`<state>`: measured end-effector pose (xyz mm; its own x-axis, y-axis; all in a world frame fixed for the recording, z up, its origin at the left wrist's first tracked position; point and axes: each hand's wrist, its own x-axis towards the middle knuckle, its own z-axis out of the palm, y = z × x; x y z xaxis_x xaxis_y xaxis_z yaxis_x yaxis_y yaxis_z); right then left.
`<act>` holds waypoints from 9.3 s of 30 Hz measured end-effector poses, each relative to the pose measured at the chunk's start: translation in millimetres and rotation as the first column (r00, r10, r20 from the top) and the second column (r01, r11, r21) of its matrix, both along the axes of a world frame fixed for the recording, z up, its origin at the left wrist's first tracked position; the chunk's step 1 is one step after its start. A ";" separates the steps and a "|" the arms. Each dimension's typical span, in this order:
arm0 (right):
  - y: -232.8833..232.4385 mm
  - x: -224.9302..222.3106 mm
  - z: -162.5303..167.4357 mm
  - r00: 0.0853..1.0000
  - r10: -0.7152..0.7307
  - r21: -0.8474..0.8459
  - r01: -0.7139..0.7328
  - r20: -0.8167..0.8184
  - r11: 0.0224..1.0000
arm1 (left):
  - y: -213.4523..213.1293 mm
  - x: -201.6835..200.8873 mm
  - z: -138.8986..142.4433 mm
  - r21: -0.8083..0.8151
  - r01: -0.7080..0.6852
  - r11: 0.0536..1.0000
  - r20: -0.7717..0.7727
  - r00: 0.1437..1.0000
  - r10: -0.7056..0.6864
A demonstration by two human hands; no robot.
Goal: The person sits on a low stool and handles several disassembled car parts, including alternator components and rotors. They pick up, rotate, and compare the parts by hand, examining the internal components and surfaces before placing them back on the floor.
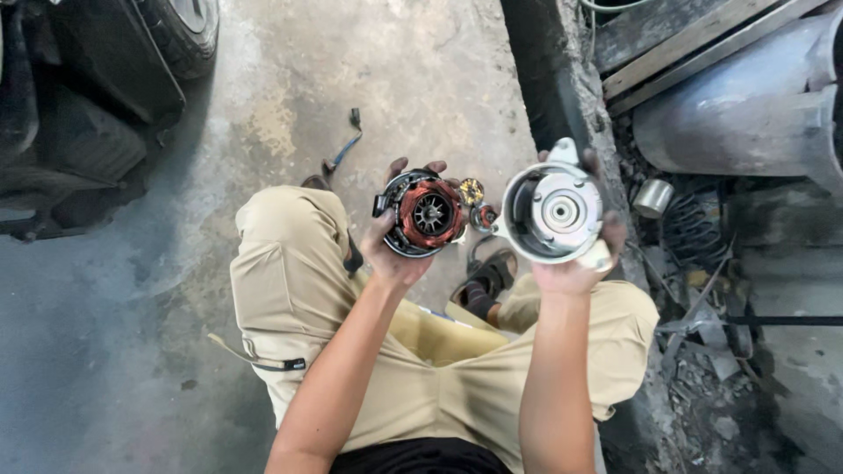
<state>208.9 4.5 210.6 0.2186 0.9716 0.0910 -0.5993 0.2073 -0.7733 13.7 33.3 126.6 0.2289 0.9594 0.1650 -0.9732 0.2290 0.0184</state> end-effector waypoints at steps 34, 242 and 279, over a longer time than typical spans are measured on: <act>4.8 -97.9 31.1 0.057 -0.235 0.237 -0.035 0.970 0.971 | -3.7 -0.4 -2.1 -0.004 -0.100 0.995 -0.240 0.966 0.096; -34.8 -52.7 -36.9 0.552 -0.091 0.055 0.081 0.829 0.995 | -50.7 50.8 11.9 0.181 -0.407 0.895 -0.696 0.590 0.409; -80.6 -13.5 -159.3 0.855 -0.112 -0.193 0.014 -0.506 0.981 | -67.1 76.4 50.3 0.498 0.242 0.833 -0.741 -0.381 0.553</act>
<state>195.4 -76.1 51.3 0.2475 0.9431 -0.2220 -0.9102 0.1478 -0.3870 90.1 -33.8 176.9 0.2921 0.9275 0.2333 0.4429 -0.3474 0.8265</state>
